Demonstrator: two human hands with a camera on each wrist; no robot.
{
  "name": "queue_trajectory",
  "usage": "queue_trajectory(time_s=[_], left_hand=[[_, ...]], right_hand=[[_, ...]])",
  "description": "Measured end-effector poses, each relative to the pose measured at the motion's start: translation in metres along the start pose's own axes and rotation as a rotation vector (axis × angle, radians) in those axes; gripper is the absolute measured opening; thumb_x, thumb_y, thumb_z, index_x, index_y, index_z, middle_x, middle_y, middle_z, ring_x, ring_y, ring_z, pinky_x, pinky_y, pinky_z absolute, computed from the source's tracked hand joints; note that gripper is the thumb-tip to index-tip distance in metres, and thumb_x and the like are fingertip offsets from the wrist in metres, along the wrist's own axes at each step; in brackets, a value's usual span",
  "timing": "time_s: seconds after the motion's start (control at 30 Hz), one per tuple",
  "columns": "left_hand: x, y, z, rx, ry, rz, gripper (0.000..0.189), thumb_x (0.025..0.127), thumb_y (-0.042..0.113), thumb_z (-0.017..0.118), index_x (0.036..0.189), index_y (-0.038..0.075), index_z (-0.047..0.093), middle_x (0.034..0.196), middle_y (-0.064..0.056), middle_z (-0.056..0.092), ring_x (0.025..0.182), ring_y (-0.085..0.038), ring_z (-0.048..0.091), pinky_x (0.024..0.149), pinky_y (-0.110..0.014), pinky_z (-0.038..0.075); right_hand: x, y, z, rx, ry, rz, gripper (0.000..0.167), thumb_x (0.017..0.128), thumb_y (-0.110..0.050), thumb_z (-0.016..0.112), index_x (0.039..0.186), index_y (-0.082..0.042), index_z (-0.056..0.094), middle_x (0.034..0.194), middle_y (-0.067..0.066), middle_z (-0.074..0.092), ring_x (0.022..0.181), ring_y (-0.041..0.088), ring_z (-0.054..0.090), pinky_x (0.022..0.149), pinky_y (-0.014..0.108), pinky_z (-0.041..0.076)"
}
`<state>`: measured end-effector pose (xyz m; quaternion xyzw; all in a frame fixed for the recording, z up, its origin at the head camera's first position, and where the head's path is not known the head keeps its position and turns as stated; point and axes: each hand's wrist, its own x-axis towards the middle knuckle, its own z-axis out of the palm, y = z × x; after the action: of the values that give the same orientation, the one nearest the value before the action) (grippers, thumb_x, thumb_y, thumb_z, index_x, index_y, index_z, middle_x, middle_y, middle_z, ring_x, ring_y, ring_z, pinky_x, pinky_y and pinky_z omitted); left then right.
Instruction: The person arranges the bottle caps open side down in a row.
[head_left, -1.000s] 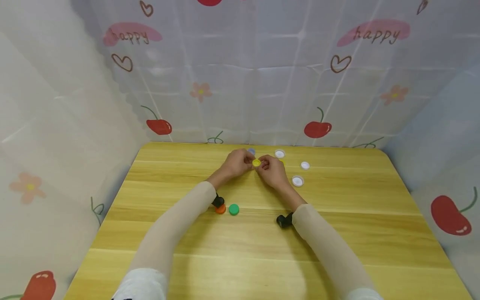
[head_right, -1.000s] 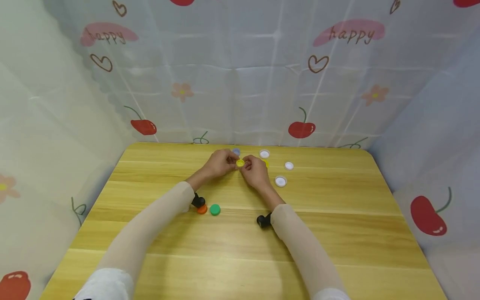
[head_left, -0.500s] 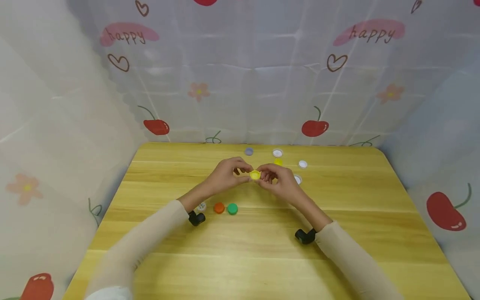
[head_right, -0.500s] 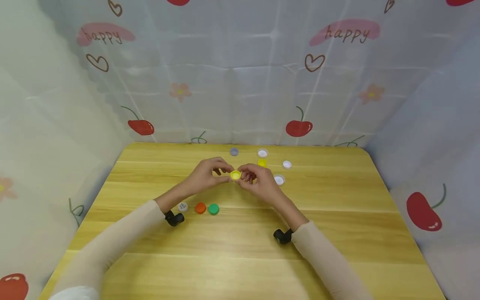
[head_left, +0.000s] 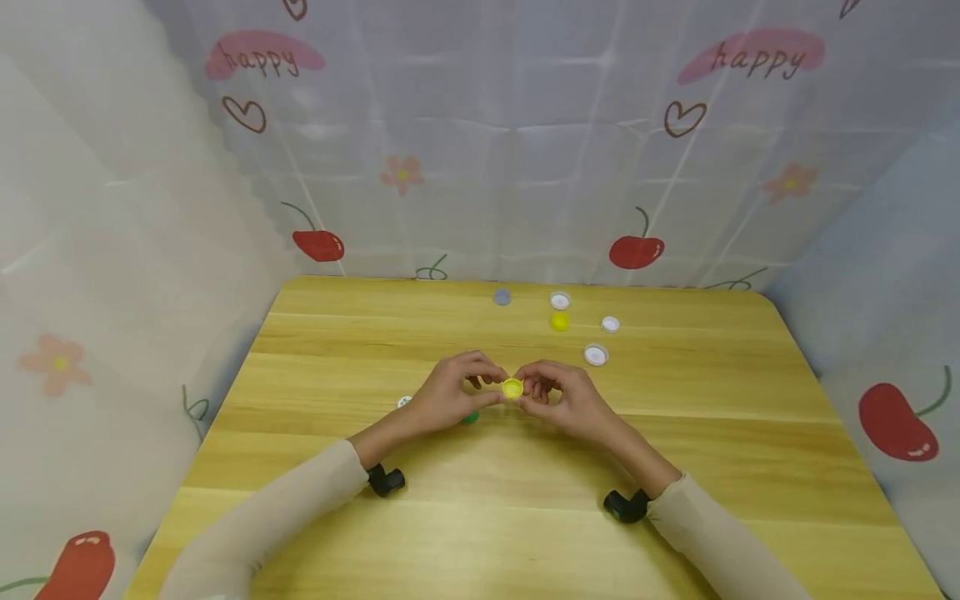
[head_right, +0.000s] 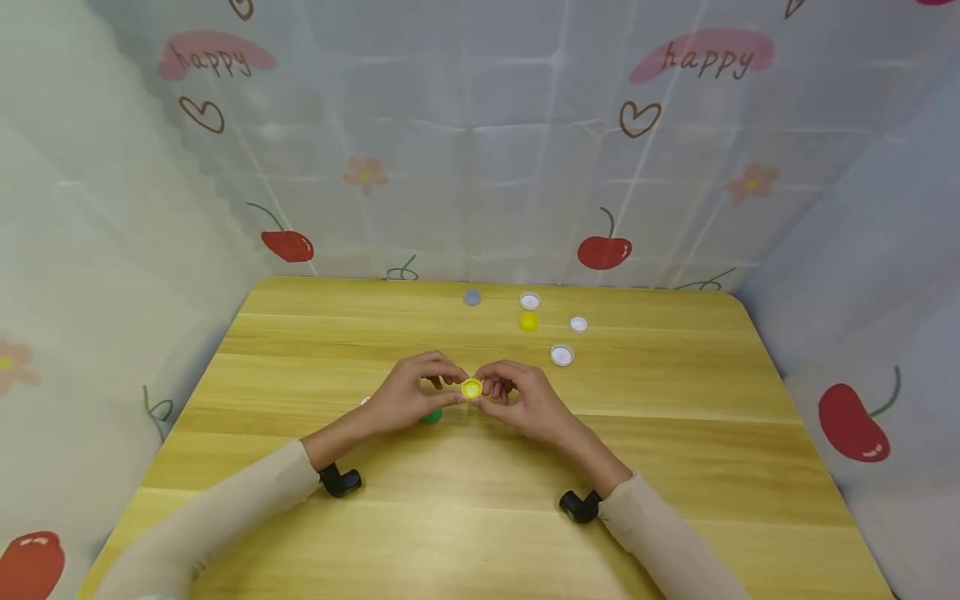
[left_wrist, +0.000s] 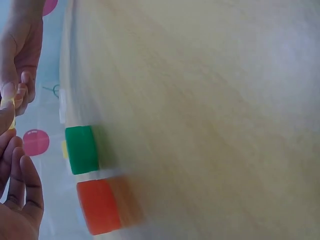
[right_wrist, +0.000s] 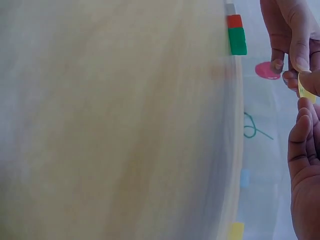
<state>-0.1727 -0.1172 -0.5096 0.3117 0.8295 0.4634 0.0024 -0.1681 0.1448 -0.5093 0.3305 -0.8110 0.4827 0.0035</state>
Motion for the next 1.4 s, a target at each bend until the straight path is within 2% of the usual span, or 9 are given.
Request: queue_trajectory(time_s=[0.23,0.47,0.53,0.7,0.8,1.0,1.13,1.23,1.4], left_hand=[[0.001,0.002,-0.006,-0.277,-0.074,-0.211,0.019,0.102,0.034,0.077,0.118,0.024,0.080,0.112,0.002,0.076,0.103,-0.016,0.070,0.089,-0.032,0.061],[0.006,0.005,-0.012,-0.461,-0.160,-0.356,0.024,0.104,0.025,0.073,0.118,0.006,0.079,0.111,-0.009,0.079,0.101,-0.041,0.070,0.087,-0.036,0.060],[0.006,0.005,-0.013,-0.483,-0.185,-0.383,0.025,0.104,0.024,0.072,0.117,0.004,0.079,0.106,-0.008,0.078,0.096,-0.041,0.067,0.084,-0.036,0.059],[0.007,0.008,-0.014,-0.473,-0.215,-0.414,0.023,0.102,0.022,0.071,0.113,0.004,0.079,0.097,-0.001,0.076,0.086,-0.024,0.061,0.082,-0.032,0.055],[0.006,0.008,-0.013,-0.456,-0.207,-0.406,0.021,0.103,0.021,0.071,0.113,0.005,0.080,0.098,-0.004,0.077,0.086,-0.024,0.062,0.082,-0.032,0.056],[0.006,0.007,-0.012,-0.347,-0.140,-0.328,0.018,0.103,0.024,0.072,0.110,0.009,0.081,0.105,-0.009,0.078,0.093,-0.022,0.066,0.083,-0.031,0.057],[0.003,0.006,-0.013,-0.244,-0.075,-0.230,0.012,0.103,0.023,0.073,0.108,0.015,0.080,0.102,-0.002,0.075,0.092,-0.015,0.067,0.082,-0.028,0.058],[0.001,0.008,-0.014,-0.061,-0.039,-0.057,0.007,0.101,0.019,0.075,0.107,0.017,0.079,0.101,0.003,0.072,0.089,-0.010,0.065,0.081,-0.025,0.058],[0.003,0.013,-0.013,0.344,0.054,0.373,0.011,0.096,0.014,0.079,0.106,0.013,0.076,0.103,0.002,0.069,0.091,-0.012,0.063,0.080,-0.023,0.057]], right_hand=[[-0.003,0.000,0.000,0.028,0.032,-0.026,0.028,0.093,-0.011,0.085,0.119,-0.014,0.074,0.093,-0.001,0.070,0.078,0.009,0.064,0.067,0.026,0.057],[-0.002,-0.006,-0.001,-0.029,0.050,-0.094,0.032,0.090,-0.008,0.087,0.119,-0.013,0.074,0.093,-0.002,0.070,0.079,0.014,0.066,0.069,0.024,0.057],[-0.003,-0.007,-0.001,-0.040,0.044,-0.103,0.032,0.090,-0.007,0.087,0.119,-0.013,0.074,0.093,0.000,0.070,0.079,0.014,0.066,0.070,0.024,0.057],[-0.004,-0.009,-0.002,-0.061,0.023,-0.115,0.032,0.091,-0.008,0.086,0.121,-0.012,0.074,0.094,0.004,0.070,0.080,0.012,0.064,0.072,0.026,0.058],[-0.004,-0.009,-0.001,-0.070,0.020,-0.112,0.032,0.093,-0.008,0.085,0.122,-0.012,0.073,0.094,0.006,0.070,0.080,0.012,0.064,0.072,0.028,0.058],[-0.005,-0.008,-0.001,-0.082,0.027,-0.064,0.034,0.095,-0.012,0.083,0.127,-0.013,0.072,0.098,0.003,0.070,0.082,0.010,0.064,0.073,0.027,0.059],[-0.005,-0.007,-0.002,0.012,0.007,0.070,0.025,0.103,-0.019,0.075,0.127,-0.017,0.070,0.101,0.003,0.071,0.084,0.012,0.065,0.074,0.026,0.059],[-0.003,-0.006,-0.004,0.170,-0.046,0.183,0.019,0.112,-0.023,0.061,0.125,-0.013,0.069,0.103,0.015,0.070,0.084,0.026,0.063,0.074,0.032,0.058],[0.001,-0.001,-0.008,0.408,-0.201,0.272,0.039,0.119,-0.025,0.040,0.126,0.005,0.064,0.104,0.030,0.063,0.085,0.042,0.061,0.076,0.041,0.061]])
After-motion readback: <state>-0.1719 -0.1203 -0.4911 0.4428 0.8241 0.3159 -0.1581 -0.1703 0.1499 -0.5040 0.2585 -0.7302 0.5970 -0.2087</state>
